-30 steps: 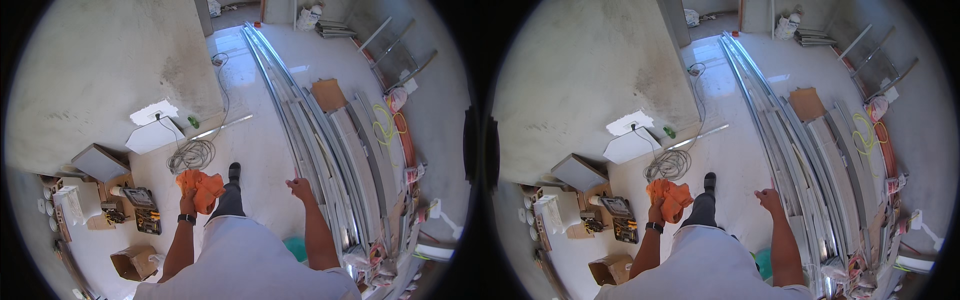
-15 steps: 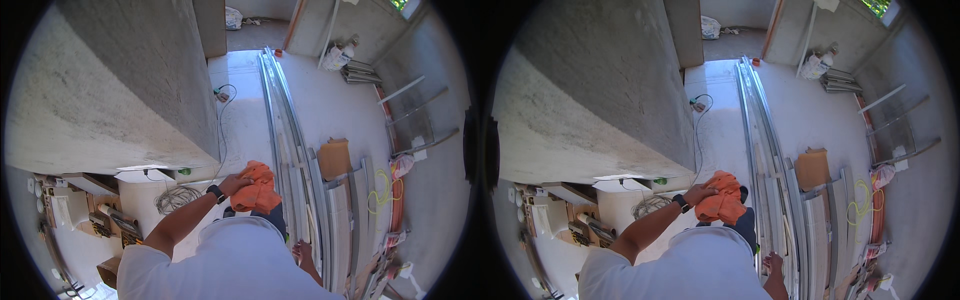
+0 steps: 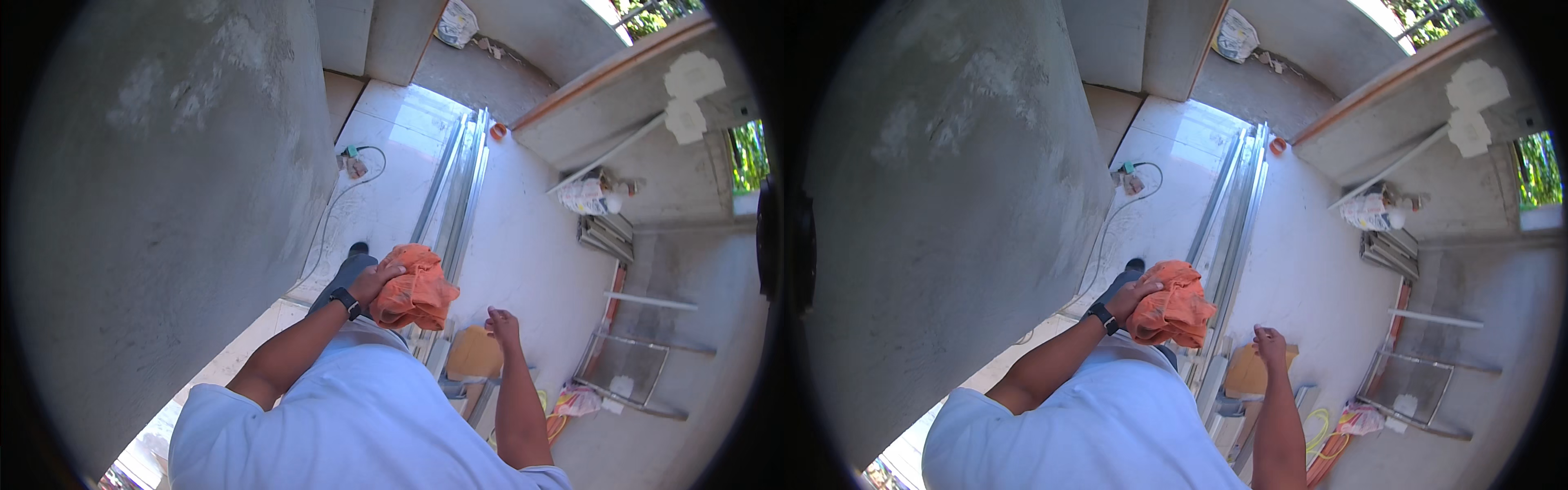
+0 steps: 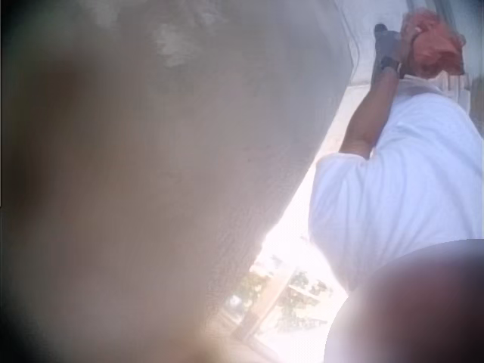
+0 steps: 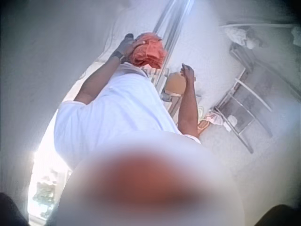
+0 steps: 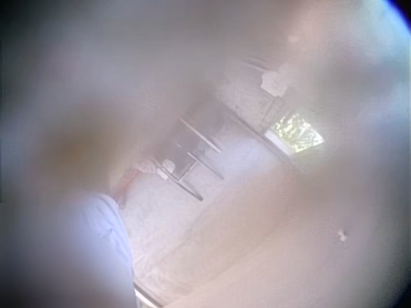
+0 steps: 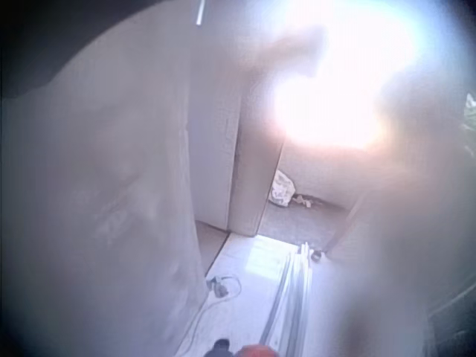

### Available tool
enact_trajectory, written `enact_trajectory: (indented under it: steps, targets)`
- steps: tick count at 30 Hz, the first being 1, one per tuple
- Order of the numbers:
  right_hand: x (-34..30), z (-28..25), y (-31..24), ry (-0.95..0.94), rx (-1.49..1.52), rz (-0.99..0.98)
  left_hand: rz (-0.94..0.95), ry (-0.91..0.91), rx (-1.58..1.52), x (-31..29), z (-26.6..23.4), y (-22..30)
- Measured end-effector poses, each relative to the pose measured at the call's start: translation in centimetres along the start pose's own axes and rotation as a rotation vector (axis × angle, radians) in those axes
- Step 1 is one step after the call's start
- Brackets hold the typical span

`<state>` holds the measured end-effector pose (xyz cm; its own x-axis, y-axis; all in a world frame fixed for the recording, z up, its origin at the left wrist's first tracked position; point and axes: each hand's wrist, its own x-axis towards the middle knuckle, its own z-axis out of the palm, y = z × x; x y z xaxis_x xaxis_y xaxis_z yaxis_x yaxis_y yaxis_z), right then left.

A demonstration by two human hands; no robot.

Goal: The person sits on the floor and uses an angle grinder to cut and smooth the edge of a vertical pipe protruding from the tiled floor. The person holds the tool with both hands and rotates it around the pipe opening while debris accumulates nearby.

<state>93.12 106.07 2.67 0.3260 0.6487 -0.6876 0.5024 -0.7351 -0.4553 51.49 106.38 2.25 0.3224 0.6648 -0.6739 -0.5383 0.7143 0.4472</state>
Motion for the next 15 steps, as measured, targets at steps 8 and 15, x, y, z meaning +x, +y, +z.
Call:
enact_trajectory:
  steps: [8, 15]
  targets:
    - [15.5, 4.0, -39.2, -0.779, 0.299, -0.022, 0.172, -0.025, -0.123, 18.8, 2.7, 21.7]
    - [23.2, 10.0, -64.7, -1.059, 0.294, -0.191, 0.149, 0.051, 0.31, 26.6, 3.6, 40.0]
